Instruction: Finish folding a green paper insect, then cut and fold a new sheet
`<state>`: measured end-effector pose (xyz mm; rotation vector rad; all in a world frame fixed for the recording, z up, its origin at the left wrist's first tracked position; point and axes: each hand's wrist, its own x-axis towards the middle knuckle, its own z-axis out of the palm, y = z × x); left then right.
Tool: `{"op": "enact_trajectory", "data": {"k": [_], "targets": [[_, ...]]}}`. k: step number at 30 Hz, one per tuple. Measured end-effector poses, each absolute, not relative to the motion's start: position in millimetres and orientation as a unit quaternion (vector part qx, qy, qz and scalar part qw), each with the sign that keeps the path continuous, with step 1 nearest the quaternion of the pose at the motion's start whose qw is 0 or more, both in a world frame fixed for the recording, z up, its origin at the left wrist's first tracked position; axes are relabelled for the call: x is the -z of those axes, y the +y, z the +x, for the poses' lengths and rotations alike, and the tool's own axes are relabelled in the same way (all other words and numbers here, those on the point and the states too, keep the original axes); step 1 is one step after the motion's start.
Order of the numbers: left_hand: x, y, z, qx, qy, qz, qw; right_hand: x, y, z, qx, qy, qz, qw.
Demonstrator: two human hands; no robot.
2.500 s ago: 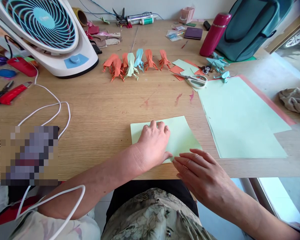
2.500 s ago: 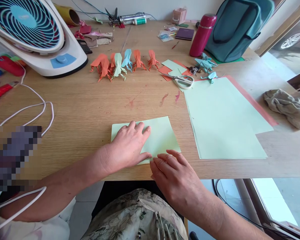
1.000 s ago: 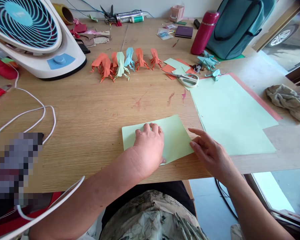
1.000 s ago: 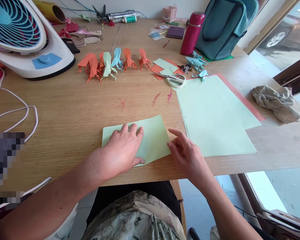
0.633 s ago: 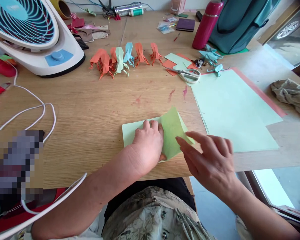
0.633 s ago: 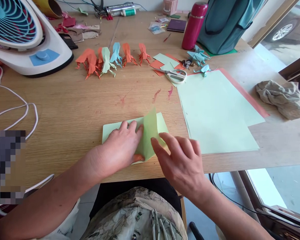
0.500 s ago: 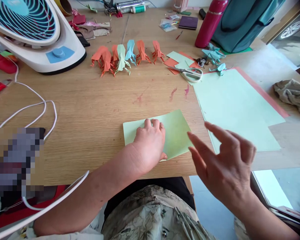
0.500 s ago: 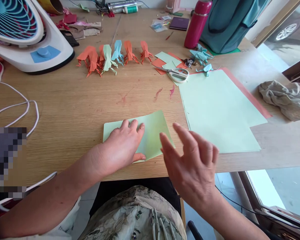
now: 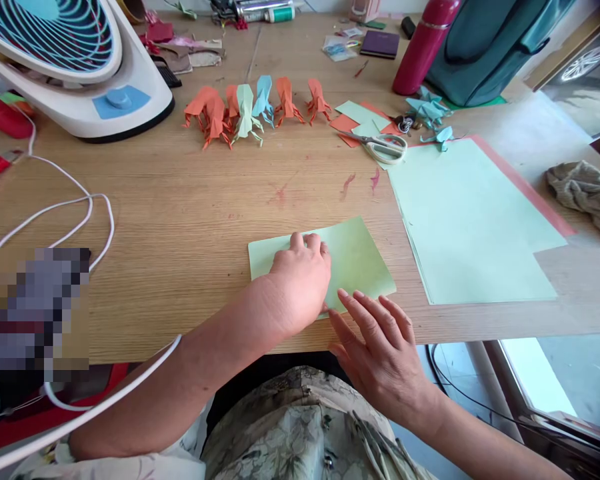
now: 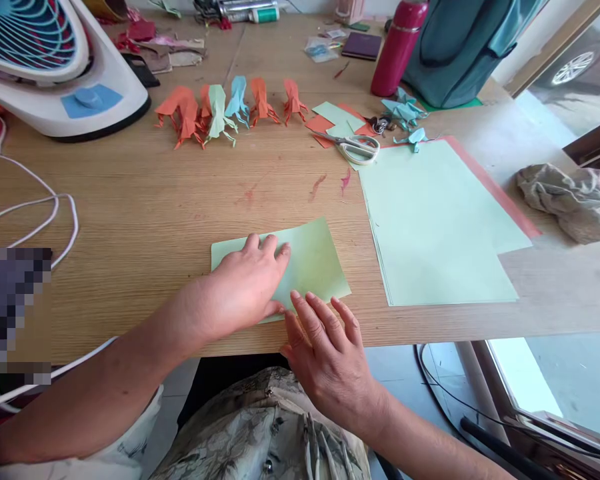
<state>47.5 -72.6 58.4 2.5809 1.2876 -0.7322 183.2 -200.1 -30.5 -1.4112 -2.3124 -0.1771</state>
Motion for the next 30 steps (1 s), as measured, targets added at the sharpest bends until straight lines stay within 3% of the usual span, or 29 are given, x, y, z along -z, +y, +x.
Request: {"op": "enact_trajectory", "data": {"k": [30], "targets": [[-56.6,-70.0,46.8,0.257,0.424,0.864,0.092,31.5,-207.4,227.4,0.125,-0.786,-0.588,0.144]]}}
